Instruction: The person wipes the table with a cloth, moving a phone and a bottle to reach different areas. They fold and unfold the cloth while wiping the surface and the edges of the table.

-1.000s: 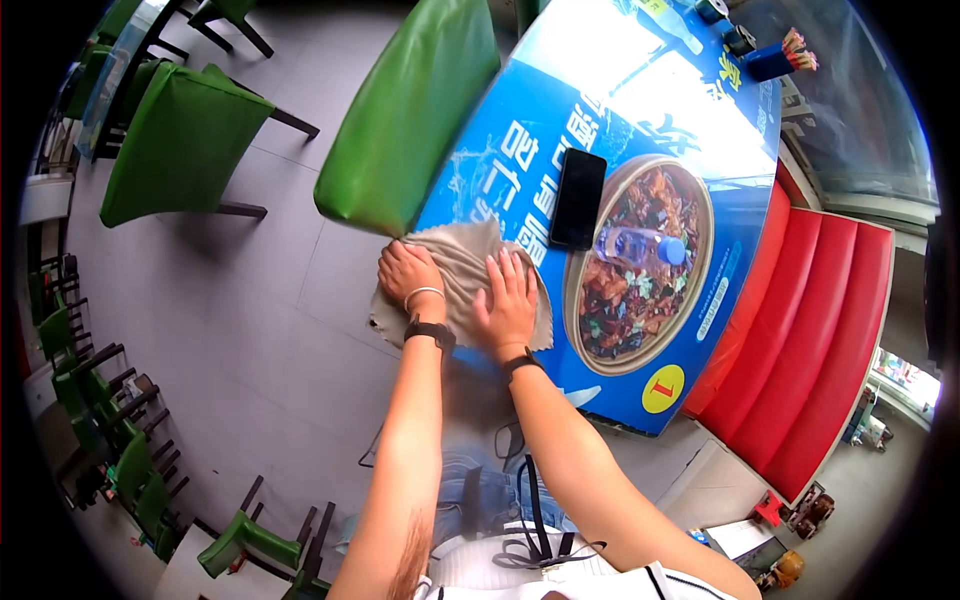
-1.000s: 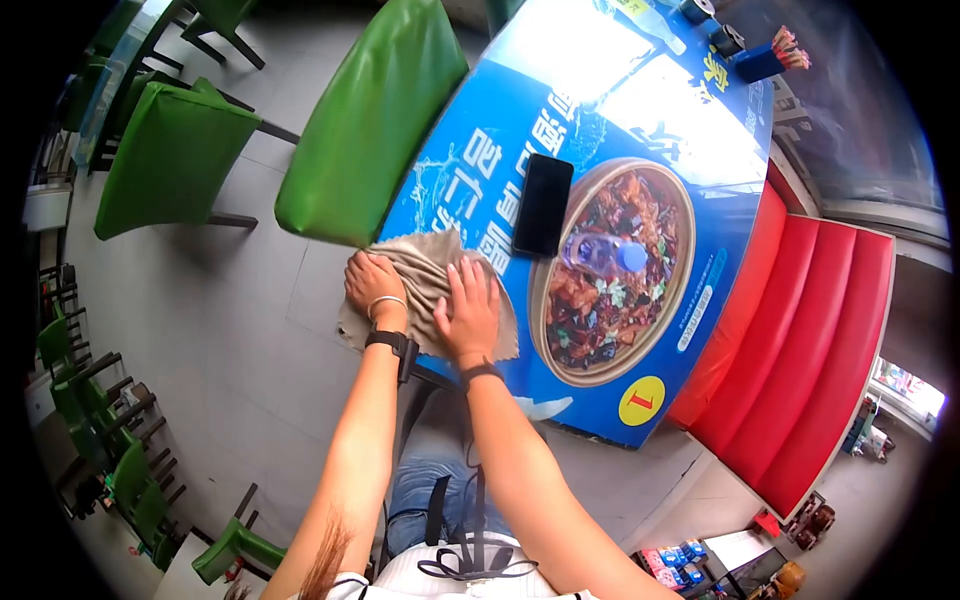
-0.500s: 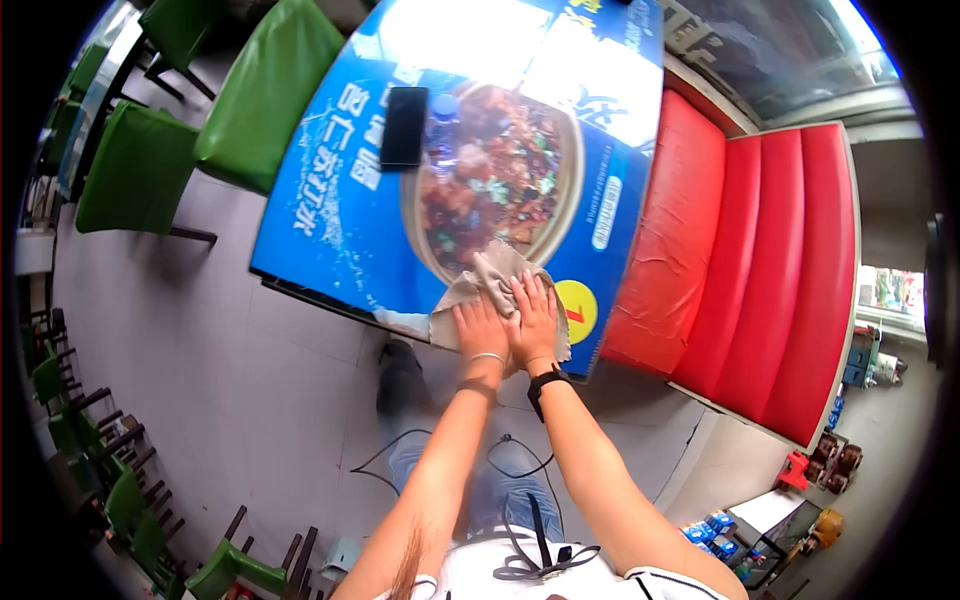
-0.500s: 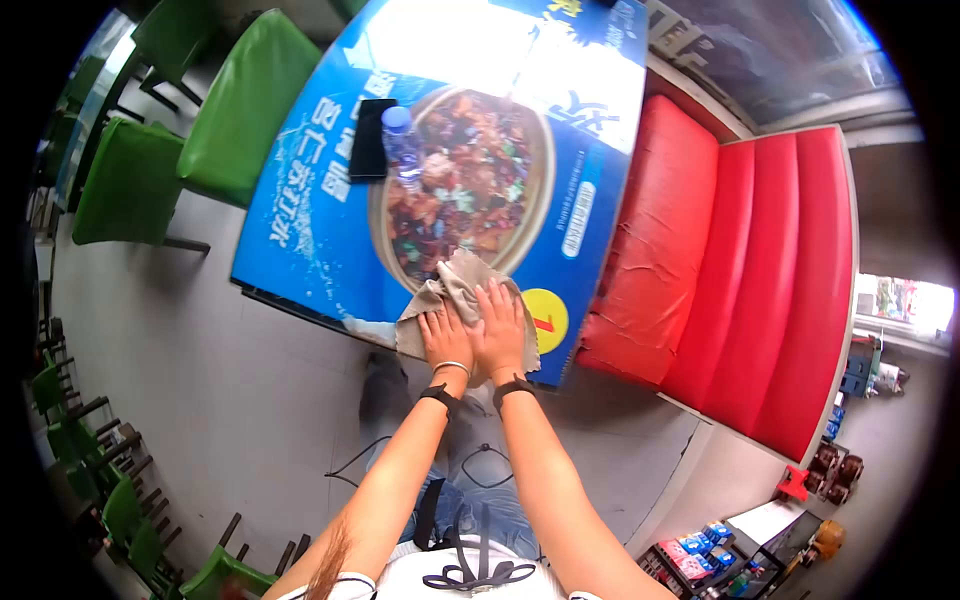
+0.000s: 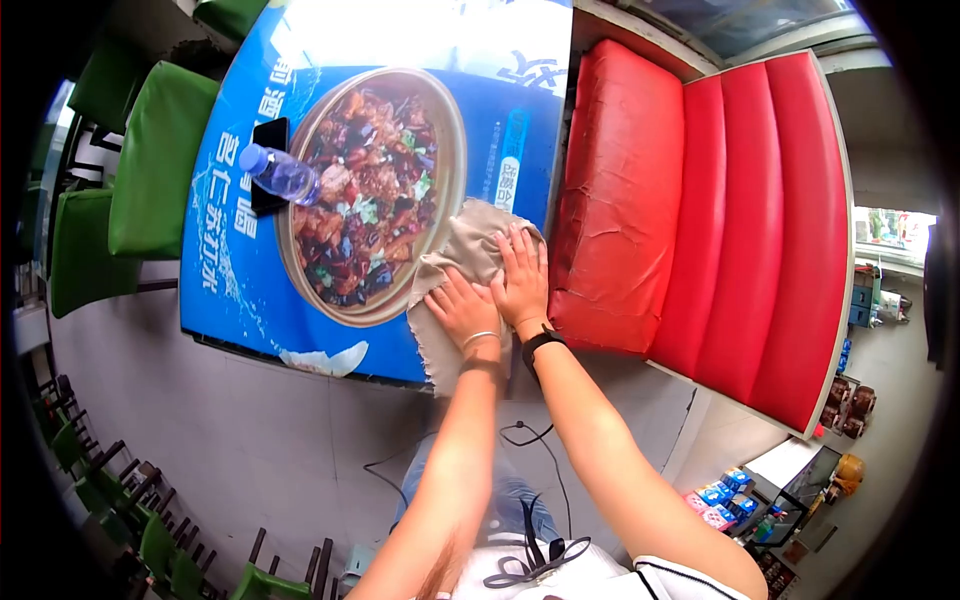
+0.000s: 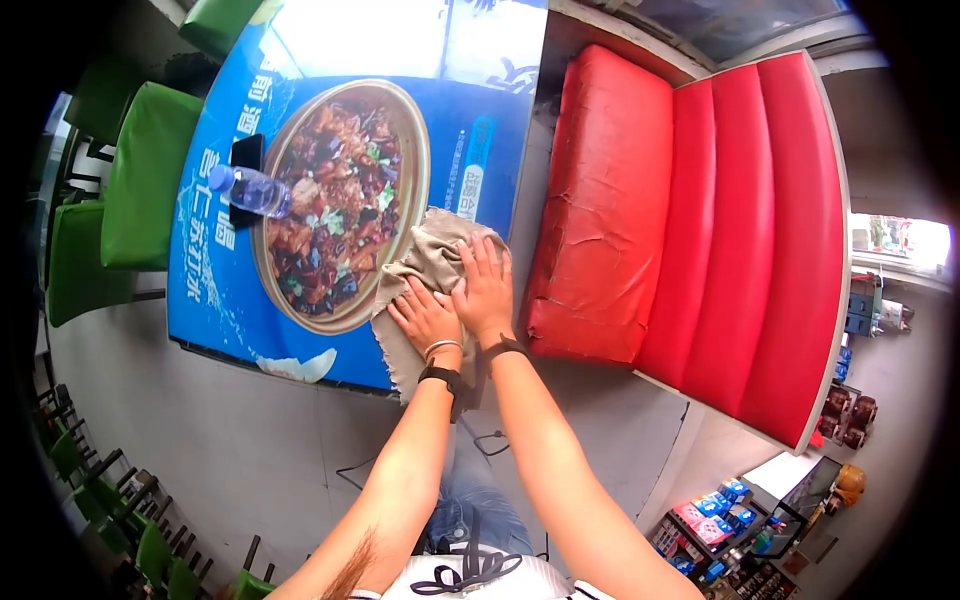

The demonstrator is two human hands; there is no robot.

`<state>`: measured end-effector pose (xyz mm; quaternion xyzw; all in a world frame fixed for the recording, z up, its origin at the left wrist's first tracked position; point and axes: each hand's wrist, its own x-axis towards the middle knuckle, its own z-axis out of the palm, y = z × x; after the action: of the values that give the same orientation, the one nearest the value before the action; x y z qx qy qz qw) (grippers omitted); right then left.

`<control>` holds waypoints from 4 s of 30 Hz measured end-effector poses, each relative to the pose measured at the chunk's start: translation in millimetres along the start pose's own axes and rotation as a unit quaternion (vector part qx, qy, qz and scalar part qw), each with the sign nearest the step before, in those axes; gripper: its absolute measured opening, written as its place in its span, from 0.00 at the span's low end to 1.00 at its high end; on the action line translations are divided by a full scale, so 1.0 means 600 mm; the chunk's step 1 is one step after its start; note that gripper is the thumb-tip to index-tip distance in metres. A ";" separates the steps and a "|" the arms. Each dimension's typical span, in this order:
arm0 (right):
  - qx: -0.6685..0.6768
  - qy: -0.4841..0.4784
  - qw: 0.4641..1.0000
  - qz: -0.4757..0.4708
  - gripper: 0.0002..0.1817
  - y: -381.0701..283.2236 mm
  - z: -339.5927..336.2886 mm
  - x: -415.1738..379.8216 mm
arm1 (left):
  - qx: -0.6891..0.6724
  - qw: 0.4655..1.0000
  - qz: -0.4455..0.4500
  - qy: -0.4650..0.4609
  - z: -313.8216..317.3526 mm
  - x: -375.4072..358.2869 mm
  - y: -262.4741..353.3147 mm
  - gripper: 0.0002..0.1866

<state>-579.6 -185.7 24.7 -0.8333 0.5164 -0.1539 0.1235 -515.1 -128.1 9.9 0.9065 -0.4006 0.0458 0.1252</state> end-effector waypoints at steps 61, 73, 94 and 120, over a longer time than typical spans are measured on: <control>-0.011 0.034 0.998 -0.045 0.29 0.182 0.025 0.405 | -0.018 0.989 -0.143 -0.010 0.100 0.246 0.296 0.30; 0.074 0.036 0.997 -0.003 0.29 0.196 0.026 0.478 | -0.017 0.990 -0.141 -0.010 0.122 0.301 0.327 0.32; 0.042 -0.014 0.998 -0.039 0.31 0.239 0.026 0.583 | 0.063 0.977 -0.195 0.051 0.156 0.401 0.360 0.32; 0.015 -0.051 0.997 -0.050 0.33 0.238 0.022 0.588 | 0.038 0.974 -0.216 0.048 0.150 0.404 0.364 0.32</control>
<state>-544.1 -564.5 6.1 -0.8631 0.4643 -0.1248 0.1543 -514.4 -466.4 9.2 0.9725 -0.1866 0.0766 0.1165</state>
